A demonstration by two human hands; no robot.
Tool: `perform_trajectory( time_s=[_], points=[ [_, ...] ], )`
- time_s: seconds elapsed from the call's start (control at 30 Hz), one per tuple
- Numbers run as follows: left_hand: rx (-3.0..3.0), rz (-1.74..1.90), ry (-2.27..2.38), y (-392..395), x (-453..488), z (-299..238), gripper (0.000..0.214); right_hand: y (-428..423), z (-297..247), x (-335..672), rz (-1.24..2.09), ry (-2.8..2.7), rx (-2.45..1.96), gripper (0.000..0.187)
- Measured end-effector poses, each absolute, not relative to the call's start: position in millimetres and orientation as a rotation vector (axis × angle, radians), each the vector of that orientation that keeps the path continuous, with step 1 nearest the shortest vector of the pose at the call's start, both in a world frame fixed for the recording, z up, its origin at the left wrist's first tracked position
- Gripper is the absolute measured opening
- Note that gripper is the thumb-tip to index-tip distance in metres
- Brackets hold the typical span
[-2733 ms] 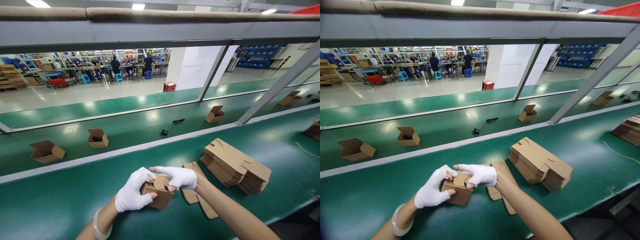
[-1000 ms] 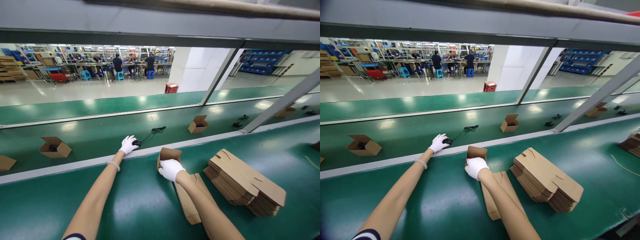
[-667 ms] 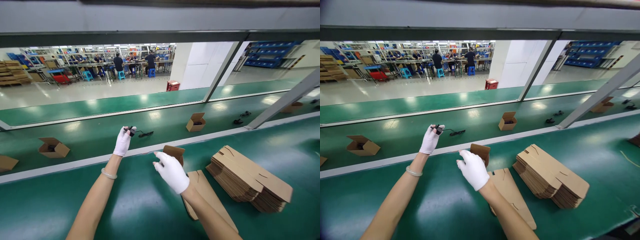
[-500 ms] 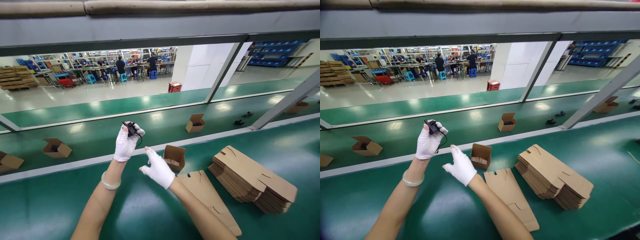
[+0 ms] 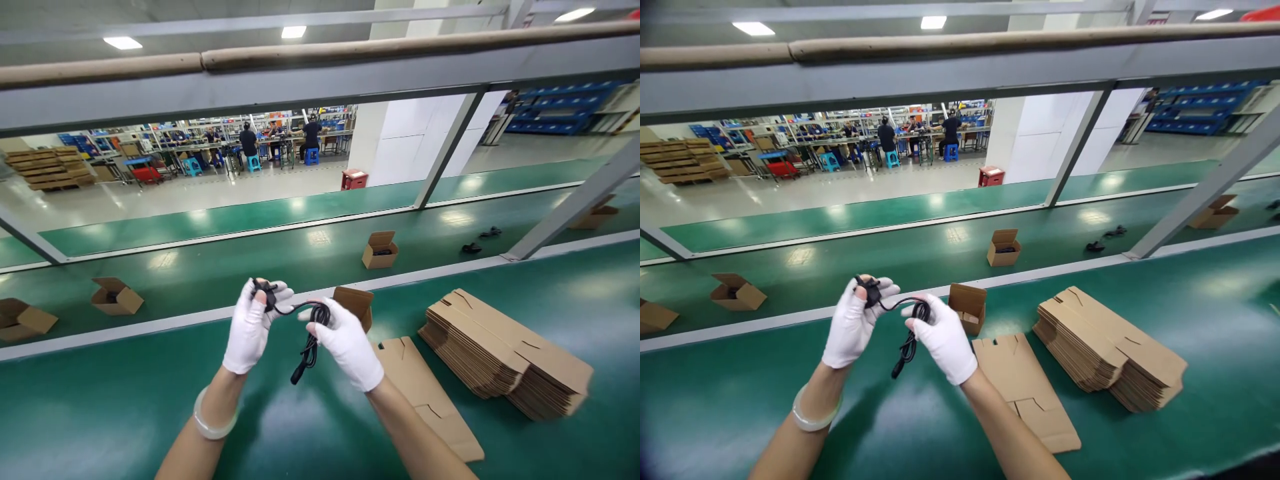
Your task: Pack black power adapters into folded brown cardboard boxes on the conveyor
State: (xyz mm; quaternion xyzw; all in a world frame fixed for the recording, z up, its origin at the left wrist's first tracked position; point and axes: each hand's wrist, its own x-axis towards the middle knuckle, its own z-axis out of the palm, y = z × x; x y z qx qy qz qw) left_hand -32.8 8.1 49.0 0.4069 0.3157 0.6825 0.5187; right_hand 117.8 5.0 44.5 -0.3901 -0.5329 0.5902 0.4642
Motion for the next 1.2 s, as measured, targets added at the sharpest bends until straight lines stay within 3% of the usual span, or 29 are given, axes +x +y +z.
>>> perform_trajectory(
  time_s=[0.17, 0.3, 0.43, 0.6, 0.7, 0.87, 1.2],
  points=[
    [1.050, 1.382, 0.996, -5.5, -1.6, 15.7, 0.040, 7.9, 52.4, 126.1, 1.273, -1.382, -0.946, 0.020],
    [1.097, 1.281, 0.917, -6.8, 14.8, 12.0, 0.042, 6.4, 43.7, 134.9, 1.107, -1.458, -0.963, 0.011],
    [1.176, 1.216, 0.776, 8.2, 20.3, 5.3, 0.046, 15.5, 36.3, 157.0, 0.753, -1.499, -1.004, 0.008],
    [1.388, 1.202, 1.172, 49.1, 35.4, -34.8, 0.055, 51.6, 9.3, 184.4, 0.224, -1.547, -1.019, 0.007],
    [1.449, 1.113, 1.232, 69.1, 49.8, -58.1, 0.060, 69.2, -8.7, 194.5, 0.049, -1.890, -1.124, 0.014],
    [1.508, 1.088, 1.176, 81.3, 60.7, -76.2, 0.057, 77.7, -10.2, 199.1, 0.069, -2.689, -1.481, 0.026],
    [1.558, 1.039, 1.133, 79.7, 59.4, -89.4, 0.054, 103.7, -0.5, 184.3, 0.438, -3.019, -1.616, 0.020]
  ],
)
